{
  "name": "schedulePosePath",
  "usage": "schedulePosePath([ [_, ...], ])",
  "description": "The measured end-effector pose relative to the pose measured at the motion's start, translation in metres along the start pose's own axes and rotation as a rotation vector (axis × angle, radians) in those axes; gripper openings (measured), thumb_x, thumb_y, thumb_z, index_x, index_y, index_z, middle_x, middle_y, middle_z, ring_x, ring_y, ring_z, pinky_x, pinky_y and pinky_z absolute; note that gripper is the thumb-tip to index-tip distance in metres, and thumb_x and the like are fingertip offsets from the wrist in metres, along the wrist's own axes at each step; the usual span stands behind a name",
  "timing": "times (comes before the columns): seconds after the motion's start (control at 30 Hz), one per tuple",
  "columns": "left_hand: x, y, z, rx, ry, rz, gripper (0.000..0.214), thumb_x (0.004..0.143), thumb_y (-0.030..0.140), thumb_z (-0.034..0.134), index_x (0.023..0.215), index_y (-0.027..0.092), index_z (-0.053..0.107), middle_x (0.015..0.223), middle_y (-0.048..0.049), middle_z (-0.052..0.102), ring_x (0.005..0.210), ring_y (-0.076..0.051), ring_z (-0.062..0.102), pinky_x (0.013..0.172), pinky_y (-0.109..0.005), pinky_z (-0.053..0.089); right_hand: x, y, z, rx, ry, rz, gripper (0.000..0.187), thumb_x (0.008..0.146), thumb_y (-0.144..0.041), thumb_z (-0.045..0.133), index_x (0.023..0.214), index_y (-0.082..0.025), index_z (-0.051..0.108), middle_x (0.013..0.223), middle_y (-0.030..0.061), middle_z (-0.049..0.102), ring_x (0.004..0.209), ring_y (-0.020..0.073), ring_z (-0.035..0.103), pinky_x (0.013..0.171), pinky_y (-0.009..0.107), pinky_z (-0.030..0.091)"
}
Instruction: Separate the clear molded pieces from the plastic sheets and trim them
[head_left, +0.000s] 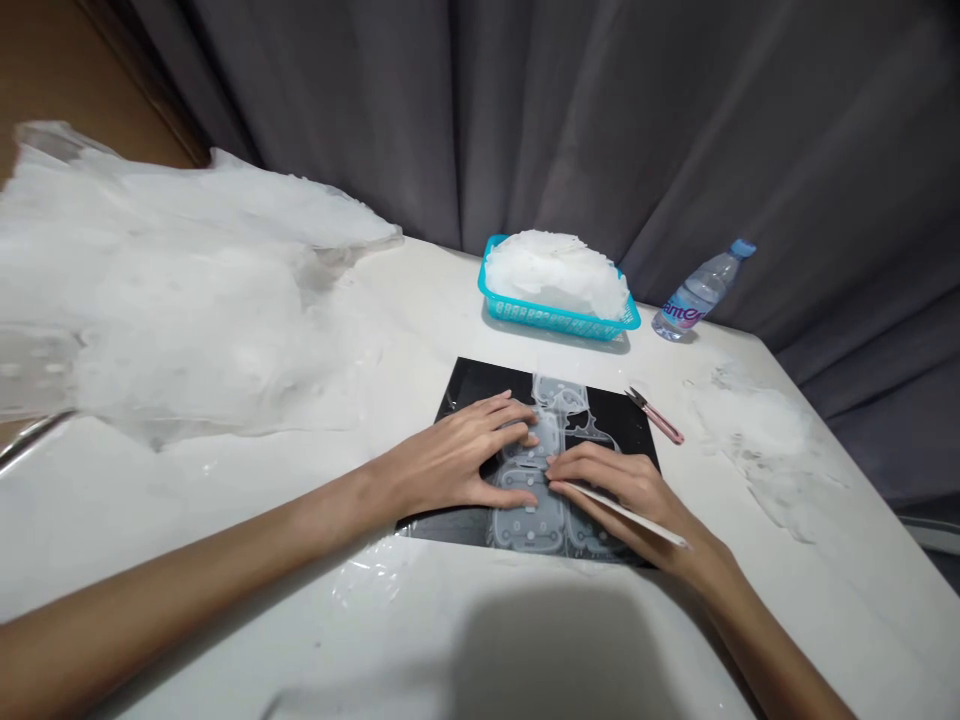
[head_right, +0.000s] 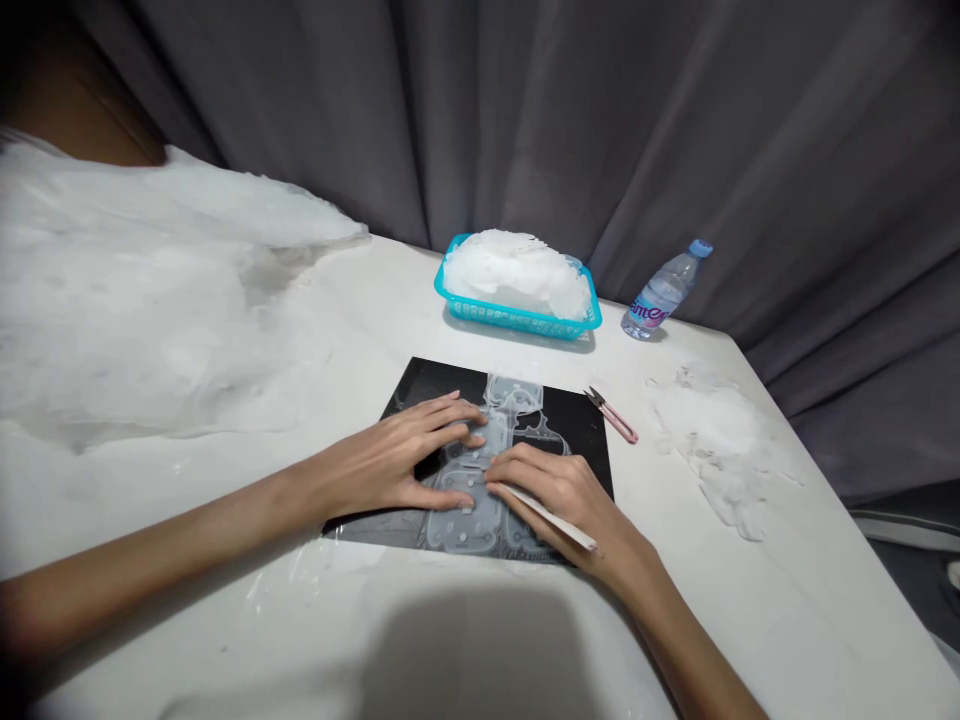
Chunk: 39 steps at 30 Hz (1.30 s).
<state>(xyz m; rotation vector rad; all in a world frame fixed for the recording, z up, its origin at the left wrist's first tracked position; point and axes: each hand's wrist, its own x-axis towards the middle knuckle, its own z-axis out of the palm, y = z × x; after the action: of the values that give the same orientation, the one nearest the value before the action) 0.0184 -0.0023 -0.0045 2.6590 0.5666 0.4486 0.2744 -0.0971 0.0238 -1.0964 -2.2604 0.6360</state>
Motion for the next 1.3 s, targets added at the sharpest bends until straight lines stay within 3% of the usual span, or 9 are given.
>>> schedulePosePath([
  [0.3,0.002,-0.005,0.001,-0.072,0.051,0.018,0.052,0.091,0.063,0.070,0.125,0.023,0.067,0.147,-0.0097,0.062,0.140,-0.034,0.054,0.122,-0.051,0.035,0.012,0.013,0.025,-0.347,0.128,-0.208,0.015,0.106,-0.022,0.057,0.105,-0.018,0.071,0.099,0.0064,0.078,0.089,0.0182,0.073,0.080,0.028,0.057],
  [0.4,0.002,0.000,-0.004,-0.061,0.033,0.004,0.050,0.094,0.061,0.067,0.128,0.025,0.063,0.151,-0.0094,0.057,0.139,-0.033,0.052,0.116,-0.048,0.039,0.015,0.014,0.030,-0.442,0.146,-0.194,0.019,0.107,-0.023,0.054,0.114,-0.017,0.071,0.104,0.0097,0.076,0.094,0.0204,0.073,0.086,0.031,0.058],
  [0.53,0.002,0.015,-0.011,-0.051,0.151,-0.204,0.058,0.089,0.067,0.069,0.120,0.020,0.060,0.130,-0.0131,0.062,0.120,-0.033,0.058,0.098,-0.044,0.048,0.017,0.013,0.031,-0.488,0.124,-0.128,0.027,0.108,-0.023,0.051,0.130,-0.018,0.066,0.110,0.0125,0.073,0.100,0.0240,0.071,0.088,0.035,0.059],
  [0.6,0.002,0.022,-0.012,-0.073,0.197,-0.385,0.057,0.086,0.071,0.068,0.106,0.020,0.059,0.104,-0.0083,0.066,0.096,-0.029,0.063,0.082,-0.039,0.048,0.018,0.010,0.029,-0.469,0.142,-0.108,0.028,0.108,-0.021,0.049,0.129,-0.018,0.067,0.108,0.0126,0.073,0.099,0.0243,0.070,0.086,0.036,0.059],
  [0.7,0.002,0.028,-0.009,-0.290,0.105,-0.551,0.047,0.095,0.068,0.058,0.090,0.021,0.061,0.081,-0.0007,0.064,0.076,-0.022,0.060,0.069,-0.031,0.041,0.017,0.004,0.028,-0.432,0.189,-0.080,0.026,0.109,-0.022,0.049,0.125,-0.017,0.068,0.106,0.0124,0.073,0.096,0.0241,0.069,0.087,0.037,0.058],
  [0.83,0.004,0.029,-0.003,-0.539,0.046,-0.562,0.048,0.098,0.062,0.055,0.076,0.020,0.059,0.068,0.0031,0.055,0.065,-0.016,0.050,0.062,-0.027,0.034,0.018,0.008,0.022,-0.278,0.235,-0.021,0.023,0.108,-0.021,0.049,0.117,-0.018,0.069,0.104,0.0110,0.073,0.098,0.0230,0.067,0.089,0.037,0.055],
  [0.97,0.006,0.024,-0.005,-0.566,0.003,-0.584,0.047,0.095,0.058,0.061,0.069,0.019,0.054,0.062,0.0045,0.050,0.060,-0.014,0.045,0.058,-0.026,0.031,0.021,0.032,0.001,-0.084,0.560,0.299,0.022,0.106,-0.025,0.052,0.097,-0.019,0.070,0.096,0.0072,0.071,0.093,0.0225,0.067,0.086,0.036,0.052],
  [1.07,0.007,0.017,-0.009,-0.584,-0.021,-0.586,0.045,0.095,0.056,0.061,0.070,0.019,0.055,0.062,0.0036,0.053,0.060,-0.015,0.048,0.058,-0.026,0.032,0.021,0.042,-0.012,0.003,0.668,0.427,0.021,0.103,-0.031,0.056,0.100,-0.019,0.073,0.096,0.0065,0.072,0.091,0.0231,0.067,0.081,0.036,0.051],
  [1.3,0.009,0.027,-0.021,-0.503,0.260,-0.649,0.045,0.095,0.062,0.063,0.079,0.020,0.057,0.061,0.0051,0.052,0.055,-0.013,0.048,0.054,-0.024,0.036,0.019,0.002,0.001,0.056,0.565,0.246,0.016,0.104,-0.025,0.058,0.106,-0.023,0.074,0.100,0.0049,0.071,0.094,0.0203,0.067,0.088,0.034,0.052],
])
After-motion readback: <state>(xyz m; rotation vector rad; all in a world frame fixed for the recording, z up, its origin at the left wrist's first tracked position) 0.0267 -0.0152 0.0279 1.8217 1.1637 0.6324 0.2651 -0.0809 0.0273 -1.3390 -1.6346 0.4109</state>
